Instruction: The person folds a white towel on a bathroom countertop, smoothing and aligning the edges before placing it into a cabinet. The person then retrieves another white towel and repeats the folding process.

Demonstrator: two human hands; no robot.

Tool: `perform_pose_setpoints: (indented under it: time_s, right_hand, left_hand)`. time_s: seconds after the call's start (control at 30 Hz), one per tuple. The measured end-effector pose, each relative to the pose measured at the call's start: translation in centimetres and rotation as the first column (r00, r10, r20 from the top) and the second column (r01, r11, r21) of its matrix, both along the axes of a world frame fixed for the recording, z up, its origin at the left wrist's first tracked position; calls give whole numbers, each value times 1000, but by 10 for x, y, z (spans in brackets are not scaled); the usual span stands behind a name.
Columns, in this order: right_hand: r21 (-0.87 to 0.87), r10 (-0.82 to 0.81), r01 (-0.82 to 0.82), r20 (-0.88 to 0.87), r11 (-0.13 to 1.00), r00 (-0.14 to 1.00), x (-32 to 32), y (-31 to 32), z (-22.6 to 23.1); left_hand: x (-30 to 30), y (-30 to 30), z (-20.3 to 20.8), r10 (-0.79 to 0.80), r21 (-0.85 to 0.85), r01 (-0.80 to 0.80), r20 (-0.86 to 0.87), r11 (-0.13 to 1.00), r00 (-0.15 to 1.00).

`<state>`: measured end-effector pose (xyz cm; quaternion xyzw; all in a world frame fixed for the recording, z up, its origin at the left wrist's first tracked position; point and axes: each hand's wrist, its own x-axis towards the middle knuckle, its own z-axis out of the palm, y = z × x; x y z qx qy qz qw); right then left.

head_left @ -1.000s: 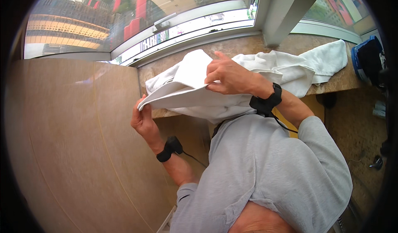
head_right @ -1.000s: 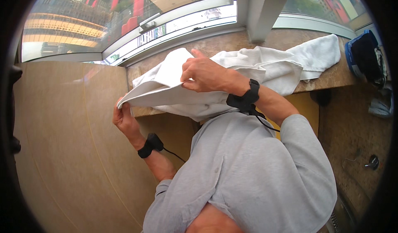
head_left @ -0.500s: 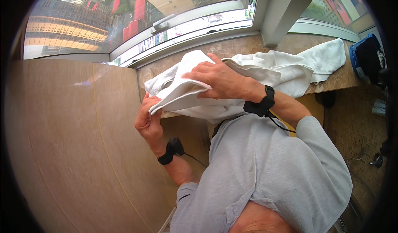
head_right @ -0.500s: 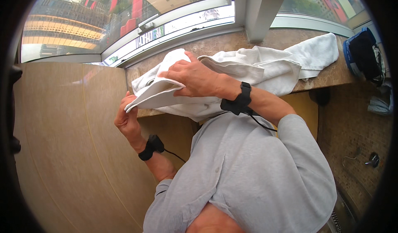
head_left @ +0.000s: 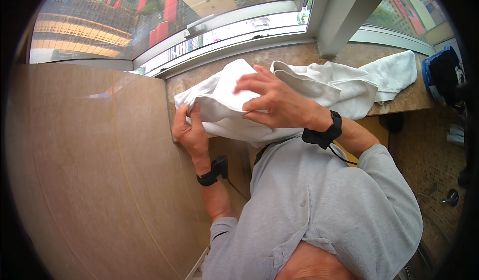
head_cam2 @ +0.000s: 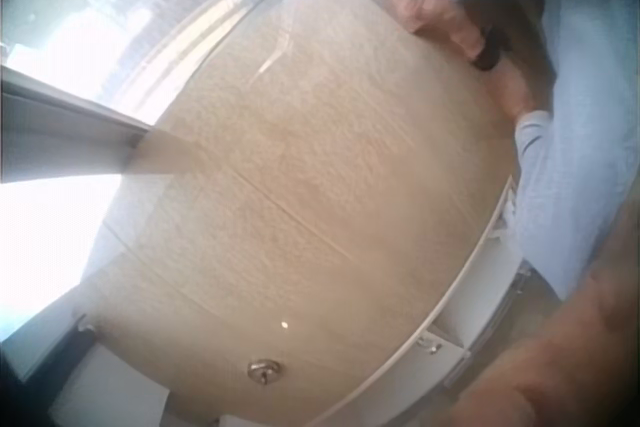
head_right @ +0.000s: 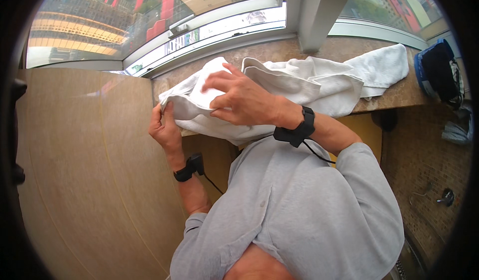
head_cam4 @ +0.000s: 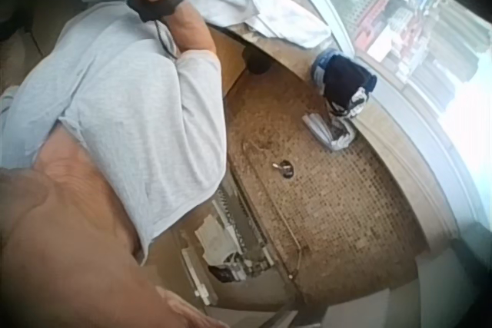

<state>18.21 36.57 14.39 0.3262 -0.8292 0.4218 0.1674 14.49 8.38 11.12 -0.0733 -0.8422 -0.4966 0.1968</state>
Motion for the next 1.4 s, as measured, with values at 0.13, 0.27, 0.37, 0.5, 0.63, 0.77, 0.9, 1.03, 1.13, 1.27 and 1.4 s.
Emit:
perform_pose_setpoints:
  time_s: [0.13,0.27,0.37,0.5,0.63,0.77,0.9,1.03,1.13,1.27,1.4]
  right_hand:
    - [-73,-87,85,-30,994,996,0,-5,-7]
    - [-53,-110,109,-22,993,994,1,-5,-7]
    - [-45,-137,136,-17,990,990,2,-5,-9]
    - [-49,-163,163,5,985,987,4,-7,-11]
    - [-8,-194,194,-27,981,981,3,-7,-18]
    - [2,-217,218,-76,976,973,6,-18,-25]
    - [31,-330,334,-89,942,940,7,-4,-24]
    - [105,-430,427,5,898,903,9,34,-33]
    - [184,-334,298,212,937,919,25,69,-40]
    - [405,-339,179,368,897,866,57,102,-69]
    - [447,-391,190,415,874,821,86,125,-59]
  left_hand:
    - [10,36,14,-147,-123,133,-109,983,983]
    - [20,48,11,-244,-91,241,-28,966,969]
    - [28,53,8,-269,27,268,55,963,962]
    - [33,54,11,-369,82,360,170,929,914]
    - [36,60,9,-344,-68,361,180,930,921]
    - [35,58,-21,-212,-129,216,45,968,976]
    - [29,49,-8,-161,-26,162,50,986,986]
    - [20,30,9,-143,129,131,93,983,985]
    - [12,22,6,-96,145,81,101,986,990]
    - [3,17,-1,-63,195,34,145,980,987]
    - [-11,3,-17,-97,270,47,173,962,980]
